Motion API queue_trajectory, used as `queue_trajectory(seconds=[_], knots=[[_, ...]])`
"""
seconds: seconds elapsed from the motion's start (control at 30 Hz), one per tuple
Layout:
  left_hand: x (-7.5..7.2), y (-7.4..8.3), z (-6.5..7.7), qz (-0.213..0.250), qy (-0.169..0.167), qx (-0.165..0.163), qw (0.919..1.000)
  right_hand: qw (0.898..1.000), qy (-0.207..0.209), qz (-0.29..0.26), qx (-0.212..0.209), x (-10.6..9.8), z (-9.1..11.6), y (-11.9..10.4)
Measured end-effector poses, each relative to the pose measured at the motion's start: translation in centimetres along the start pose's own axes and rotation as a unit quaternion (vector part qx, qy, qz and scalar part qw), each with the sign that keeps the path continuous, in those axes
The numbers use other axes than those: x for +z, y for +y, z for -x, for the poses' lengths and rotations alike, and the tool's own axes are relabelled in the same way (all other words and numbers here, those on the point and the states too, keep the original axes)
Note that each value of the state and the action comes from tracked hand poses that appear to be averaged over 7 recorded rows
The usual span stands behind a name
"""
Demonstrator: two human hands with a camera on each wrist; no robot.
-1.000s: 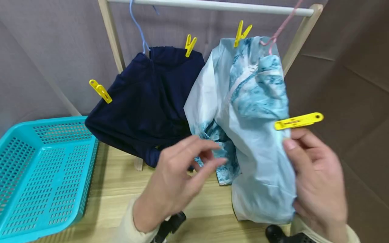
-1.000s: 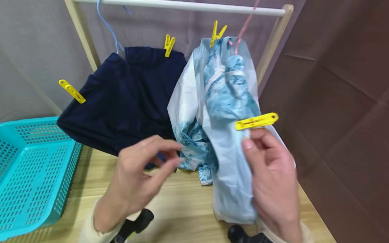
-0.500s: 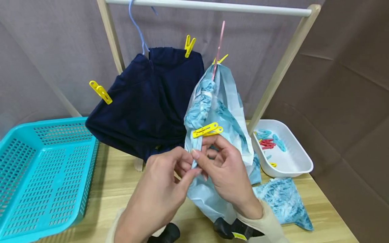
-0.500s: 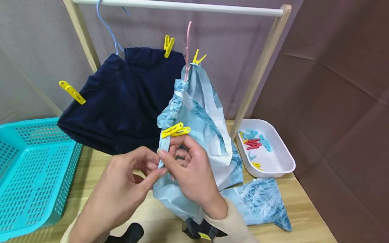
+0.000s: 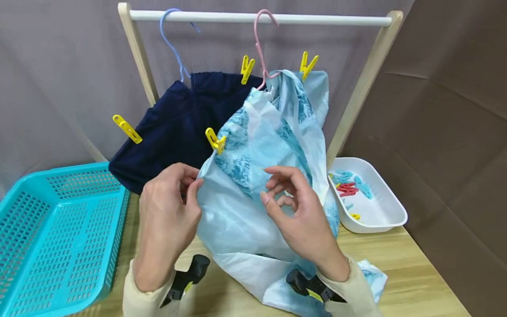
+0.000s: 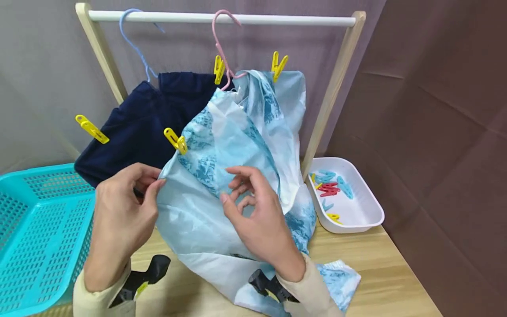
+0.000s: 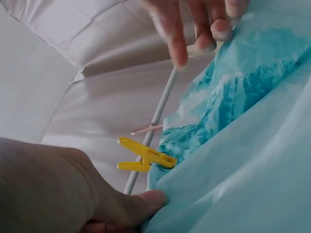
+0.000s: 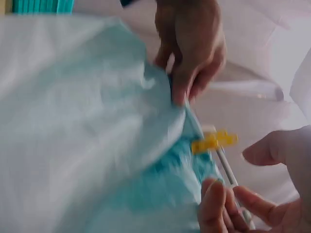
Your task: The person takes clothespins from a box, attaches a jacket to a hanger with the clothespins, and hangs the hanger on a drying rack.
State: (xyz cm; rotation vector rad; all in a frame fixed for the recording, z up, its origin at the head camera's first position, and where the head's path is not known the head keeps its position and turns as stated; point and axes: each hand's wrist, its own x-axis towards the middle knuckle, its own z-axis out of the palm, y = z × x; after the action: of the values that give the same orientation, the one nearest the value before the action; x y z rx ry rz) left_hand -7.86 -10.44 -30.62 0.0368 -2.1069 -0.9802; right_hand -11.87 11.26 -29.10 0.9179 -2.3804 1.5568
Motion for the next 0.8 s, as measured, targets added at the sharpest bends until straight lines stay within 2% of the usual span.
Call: queue_trajectory(seconds=[0.1, 0.2, 0.3, 0.4, 0.47, 0.57, 0.67, 0.8], knots=[[0.0, 0.0, -1.0, -0.021, 0.034, 0.022, 0.999, 0.998, 0.045, 0.04, -0.006, -1.1, -0.5, 0.6], [-0.1, 0.6, -2.6, -0.033, 0.06, 0.036, 0.997, 0.992, 0.078, 0.095, -0.01, -2.2, -0.9, 1.0], [0.3, 1.1, -4.5, -0.041, 0.072, 0.036, 0.9959, 0.985, 0.089, 0.148, 0.001, -3.2, -1.3, 1.6], [1.5, 0.7, -5.7, -0.044, 0.066, 0.033, 0.9963, 0.979, 0.082, 0.184, 0.033, -3.9, -1.5, 2.2], [2.6, 0.1, -5.7, -0.042, 0.06, 0.035, 0.9967, 0.976, 0.06, 0.199, 0.063, -4.3, -1.6, 2.6], [3.9, -1.1, -4.8, -0.033, 0.06, 0.034, 0.9971, 0.971, 0.01, 0.221, 0.092, -4.8, -1.5, 2.9], [4.7, -2.0, -3.8, -0.015, 0.072, 0.021, 0.9971, 0.967, -0.018, 0.238, 0.085, -5.7, -1.3, 2.5], [4.8, -2.9, -3.1, 0.029, 0.092, 0.011, 0.9953, 0.964, -0.024, 0.261, 0.048, -7.5, -0.1, 1.5]])
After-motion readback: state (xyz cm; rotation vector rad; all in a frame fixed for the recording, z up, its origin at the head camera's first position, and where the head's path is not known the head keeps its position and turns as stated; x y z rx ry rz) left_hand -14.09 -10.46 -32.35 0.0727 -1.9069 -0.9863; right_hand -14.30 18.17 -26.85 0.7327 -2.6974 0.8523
